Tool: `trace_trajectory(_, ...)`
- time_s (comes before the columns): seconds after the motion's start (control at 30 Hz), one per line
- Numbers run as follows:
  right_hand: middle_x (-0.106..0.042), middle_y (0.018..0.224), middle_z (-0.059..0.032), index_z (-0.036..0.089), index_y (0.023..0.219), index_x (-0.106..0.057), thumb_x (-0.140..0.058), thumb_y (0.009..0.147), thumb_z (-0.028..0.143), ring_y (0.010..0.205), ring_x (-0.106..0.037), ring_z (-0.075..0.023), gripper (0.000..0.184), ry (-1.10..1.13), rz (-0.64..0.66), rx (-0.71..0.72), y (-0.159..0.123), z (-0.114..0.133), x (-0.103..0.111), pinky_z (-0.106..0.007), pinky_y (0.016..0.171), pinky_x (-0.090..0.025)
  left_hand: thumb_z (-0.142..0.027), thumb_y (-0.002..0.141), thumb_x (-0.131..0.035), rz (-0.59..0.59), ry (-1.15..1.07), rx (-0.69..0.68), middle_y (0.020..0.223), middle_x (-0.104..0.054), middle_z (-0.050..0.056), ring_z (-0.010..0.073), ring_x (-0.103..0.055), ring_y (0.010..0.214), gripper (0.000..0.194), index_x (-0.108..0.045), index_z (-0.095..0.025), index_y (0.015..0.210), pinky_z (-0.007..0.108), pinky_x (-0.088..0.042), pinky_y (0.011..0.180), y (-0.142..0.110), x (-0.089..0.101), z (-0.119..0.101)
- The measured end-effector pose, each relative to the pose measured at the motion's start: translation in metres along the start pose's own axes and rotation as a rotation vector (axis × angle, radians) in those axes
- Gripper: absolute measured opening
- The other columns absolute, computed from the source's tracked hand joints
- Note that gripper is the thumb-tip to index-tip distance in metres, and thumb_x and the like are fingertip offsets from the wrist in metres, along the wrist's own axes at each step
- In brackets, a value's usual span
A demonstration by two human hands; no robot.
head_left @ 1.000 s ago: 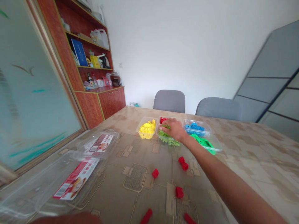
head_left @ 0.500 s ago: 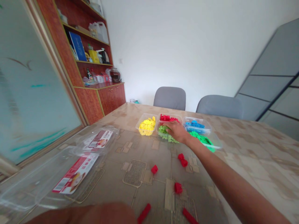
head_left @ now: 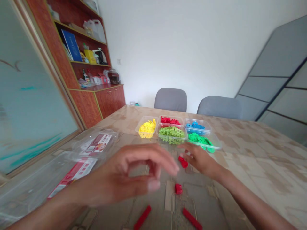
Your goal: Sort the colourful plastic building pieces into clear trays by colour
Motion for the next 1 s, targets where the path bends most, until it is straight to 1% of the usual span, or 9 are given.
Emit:
trace_trajectory(0.07, -0.065, 0.108, -0.0146, 0.013, 0.12, -0.059, -0.055, 0.088, 0.029, 0.098, -0.061, -0.0273, 0.036, -0.013, 0.054, -0.067, -0.018, -0.005, -0.013, -0.039, 0.083, -0.049, -0.022, 0.09, -0.055, -0.008, 0.1, 0.093, 0.119, -0.059, 0.001, 0.0151, -0.059, 0.092, 0.034, -0.054, -0.031, 0.123, 0.029, -0.048, 0.081, 0.008, -0.006, 0.033)
trace_trajectory(0.2, -0.058, 0.112, -0.0172, 0.01, 0.127, -0.052, -0.06, 0.083, 0.031, 0.106, -0.053, -0.0317, 0.049, -0.057, 0.066, -0.146, -0.031, -0.009, -0.028, -0.043, 0.088, -0.046, -0.023, 0.077, -0.07, 0.1, 0.388, 0.207, 0.129, -0.048, 0.009, 0.025, -0.047, 0.116, 0.057, -0.048, -0.025, 0.13, 0.038, -0.037, 0.099, 0.014, -0.028, 0.103)
trace_trajectory(0.3, -0.056, 0.108, -0.0164, 0.01, 0.12, -0.055, -0.059, 0.083, 0.026, 0.1, -0.054, -0.0297, 0.041, -0.003, 0.059, -0.169, -0.027, -0.008, -0.031, -0.042, 0.085, -0.045, -0.023, 0.076, -0.069, 0.134, 0.46, 0.225, 0.121, -0.051, 0.007, 0.0236, -0.052, 0.11, 0.039, -0.058, -0.022, 0.113, 0.034, -0.039, 0.094, 0.013, -0.038, 0.125)
trace_trajectory(0.37, -0.057, 0.1, -0.0127, 0.012, 0.103, -0.06, -0.055, 0.084, 0.022, 0.09, -0.056, -0.0249, 0.022, 0.05, 0.069, -0.164, -0.024, -0.006, -0.031, -0.037, 0.079, -0.045, -0.02, 0.08, -0.063, 0.146, 0.484, 0.21, 0.106, -0.055, 0.004, 0.0198, -0.056, 0.097, 0.014, -0.06, -0.02, 0.094, 0.029, -0.041, 0.085, 0.013, -0.041, 0.123)
trace_trajectory(0.43, -0.058, 0.09, -0.0069, 0.015, 0.089, -0.06, -0.053, 0.085, 0.018, 0.08, -0.056, -0.019, 0.008, 0.092, 0.091, -0.144, -0.024, -0.001, -0.029, -0.03, 0.072, -0.044, -0.018, 0.081, -0.059, 0.187, 0.496, 0.204, 0.092, -0.057, 0.001, 0.0174, -0.057, 0.086, 0.002, -0.058, -0.019, 0.083, 0.025, -0.041, 0.076, 0.014, -0.044, 0.115)
trace_trajectory(0.57, -0.057, 0.072, 0.0034, 0.018, 0.085, -0.056, -0.053, 0.087, 0.019, 0.065, -0.052, -0.0112, 0.004, 0.274, 0.196, -0.038, -0.029, 0.022, -0.028, -0.02, 0.058, -0.038, -0.016, 0.081, -0.06, 0.339, 0.465, 0.214, 0.086, -0.06, -0.002, 0.0152, -0.057, 0.081, 0.005, -0.058, -0.02, 0.084, 0.022, -0.039, 0.071, 0.008, -0.049, 0.094)
trace_trajectory(0.73, -0.059, 0.071, 0.003, 0.018, 0.084, -0.057, -0.05, 0.09, 0.022, 0.062, -0.051, -0.0102, 0.011, 0.446, 0.34, -0.006, -0.039, 0.052, -0.031, -0.02, 0.056, -0.035, -0.024, 0.078, -0.068, 0.486, 0.506, 0.228, 0.087, -0.063, -0.003, 0.0162, -0.059, 0.08, 0.011, -0.06, -0.022, 0.086, 0.023, -0.038, 0.066, -0.009, -0.06, 0.077)
trace_trajectory(0.87, -0.062, 0.081, 0.0004, 0.019, 0.09, -0.061, -0.061, 0.083, 0.024, 0.069, -0.054, -0.0126, 0.009, 0.367, 0.339, -0.002, -0.044, 0.061, -0.035, -0.022, 0.06, -0.037, -0.039, 0.065, -0.078, 0.528, 0.643, 0.263, 0.094, -0.06, -0.001, 0.02, -0.059, 0.078, 0.035, -0.059, -0.023, 0.089, 0.025, -0.036, 0.057, -0.017, -0.074, 0.076)
trace_trajectory(1.0, -0.062, 0.089, -0.0008, 0.02, 0.097, -0.061, -0.064, 0.08, 0.02, 0.077, -0.056, -0.014, 0.017, 0.341, 0.304, -0.002, -0.047, 0.061, -0.039, -0.023, 0.067, -0.039, -0.027, 0.067, -0.079, 0.537, 0.662, 0.264, 0.098, -0.061, 0.0, 0.0214, -0.06, 0.085, 0.032, -0.058, -0.022, 0.091, 0.026, -0.039, 0.063, -0.018, -0.083, 0.075)
Point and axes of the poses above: each hand's wrist, its own y-axis towards the middle knuckle, its own x-axis out of the back of the hand, z = x × y, the point moved 8 cm from there along y, towards the middle knuckle
